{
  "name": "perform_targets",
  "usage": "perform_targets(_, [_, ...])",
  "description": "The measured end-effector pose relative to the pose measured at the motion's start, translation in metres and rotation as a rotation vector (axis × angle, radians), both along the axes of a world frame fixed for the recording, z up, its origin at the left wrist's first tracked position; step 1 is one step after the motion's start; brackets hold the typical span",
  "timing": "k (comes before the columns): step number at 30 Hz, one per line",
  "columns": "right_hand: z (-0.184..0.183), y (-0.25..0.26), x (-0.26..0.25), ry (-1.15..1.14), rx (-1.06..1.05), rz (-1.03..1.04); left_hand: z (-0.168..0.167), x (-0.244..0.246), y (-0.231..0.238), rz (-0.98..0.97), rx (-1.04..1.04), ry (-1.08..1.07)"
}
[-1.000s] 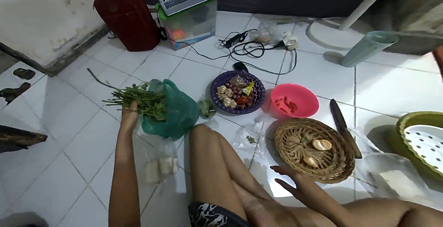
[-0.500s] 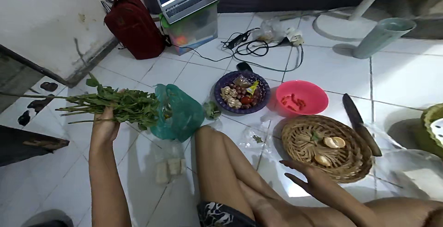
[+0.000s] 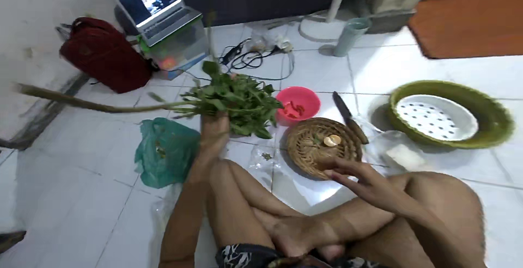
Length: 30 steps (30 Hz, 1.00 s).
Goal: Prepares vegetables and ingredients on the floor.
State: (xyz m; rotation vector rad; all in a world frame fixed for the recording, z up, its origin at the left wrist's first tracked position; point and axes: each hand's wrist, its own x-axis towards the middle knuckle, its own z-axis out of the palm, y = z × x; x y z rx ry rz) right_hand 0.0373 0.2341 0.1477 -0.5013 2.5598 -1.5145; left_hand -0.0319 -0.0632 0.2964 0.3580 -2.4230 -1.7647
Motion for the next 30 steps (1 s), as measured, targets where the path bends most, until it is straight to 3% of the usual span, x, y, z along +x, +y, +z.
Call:
perform_targets(4, [0.049, 0.018, -0.003, -0.436, -0.445, -0.188, -0.033, -0.009, 0.056, -0.530, -0.492, -0.047])
perform_targets(5, [0.058, 0.024, -0.007, -0.547, -0.557, -0.192, -0.036, -0.007, 0.065, -0.645, -0.522, -0.080])
perform_targets(9, [0.078, 0.035, -0.020, -0.769, -0.765, -0.095, -0.040, 0.003, 0.096, -0.635, -0.099, 0.003])
perform_targets(11, [0.083, 0.032, -0.024, -0.844, -0.810, -0.047, -0.077, -0.016, 0.097, -0.716, -0.044, 0.270])
perform_targets(14, [0.092, 0.019, -0.026, -0.930, -0.804, -0.008, -0.108, -0.038, 0.103, -0.727, -0.173, 0.583])
perform_targets(20, [0.087, -0.001, -0.008, -0.880, -0.727, 0.107, -0.126, -0.049, 0.103, -0.673, -0.424, 0.862])
perform_targets(25, [0.082, -0.008, 0.005, -0.792, -0.556, 0.003, -0.129, -0.058, 0.101, -0.667, -0.467, 0.878])
perform_targets(30, [0.086, 0.011, 0.012, -0.715, -0.393, 0.024, -0.130, -0.060, 0.099, -0.715, -0.474, 0.787])
